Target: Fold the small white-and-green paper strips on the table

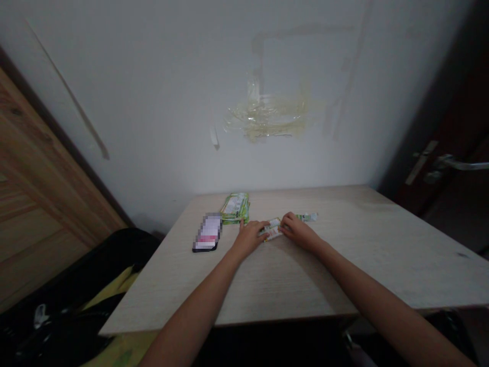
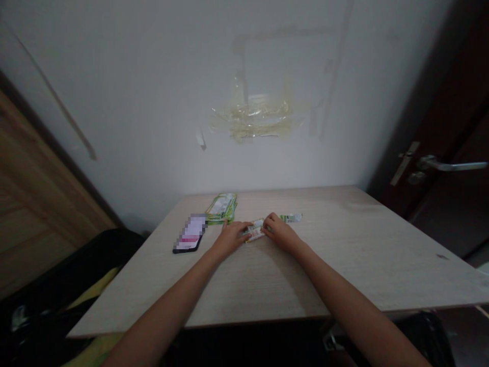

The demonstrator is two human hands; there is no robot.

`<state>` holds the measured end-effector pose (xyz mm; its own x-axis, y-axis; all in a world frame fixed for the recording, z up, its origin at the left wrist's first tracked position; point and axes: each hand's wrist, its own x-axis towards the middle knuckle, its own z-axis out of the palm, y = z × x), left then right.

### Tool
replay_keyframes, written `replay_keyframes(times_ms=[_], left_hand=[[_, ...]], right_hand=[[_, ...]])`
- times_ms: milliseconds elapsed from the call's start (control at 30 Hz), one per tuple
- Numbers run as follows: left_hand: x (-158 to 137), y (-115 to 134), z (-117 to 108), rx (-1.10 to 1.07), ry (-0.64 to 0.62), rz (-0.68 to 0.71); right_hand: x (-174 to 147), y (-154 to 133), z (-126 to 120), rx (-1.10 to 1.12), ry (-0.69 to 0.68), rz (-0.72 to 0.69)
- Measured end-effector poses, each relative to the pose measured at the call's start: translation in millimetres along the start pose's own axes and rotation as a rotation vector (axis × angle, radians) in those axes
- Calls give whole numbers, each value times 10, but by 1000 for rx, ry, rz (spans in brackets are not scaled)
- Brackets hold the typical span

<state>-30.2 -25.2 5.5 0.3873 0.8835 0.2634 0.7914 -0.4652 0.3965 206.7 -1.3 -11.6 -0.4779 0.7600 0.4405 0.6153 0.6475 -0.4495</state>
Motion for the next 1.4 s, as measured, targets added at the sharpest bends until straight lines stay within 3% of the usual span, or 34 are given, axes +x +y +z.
replay_keyframes(times_ms=[300, 800, 1200, 1400], left_hand=[[37, -83, 64, 10, -54, 47], [6, -88, 68, 96, -46, 53], [8, -29, 73, -30, -73, 121], [-3, -9, 63, -42, -96, 144]], right_hand=[[-12, -56, -74, -51, -79, -64], [18, -3, -13, -119, -25, -202], [19, -48, -56, -341, -67, 22], [18, -60, -50, -279, -54, 76]])
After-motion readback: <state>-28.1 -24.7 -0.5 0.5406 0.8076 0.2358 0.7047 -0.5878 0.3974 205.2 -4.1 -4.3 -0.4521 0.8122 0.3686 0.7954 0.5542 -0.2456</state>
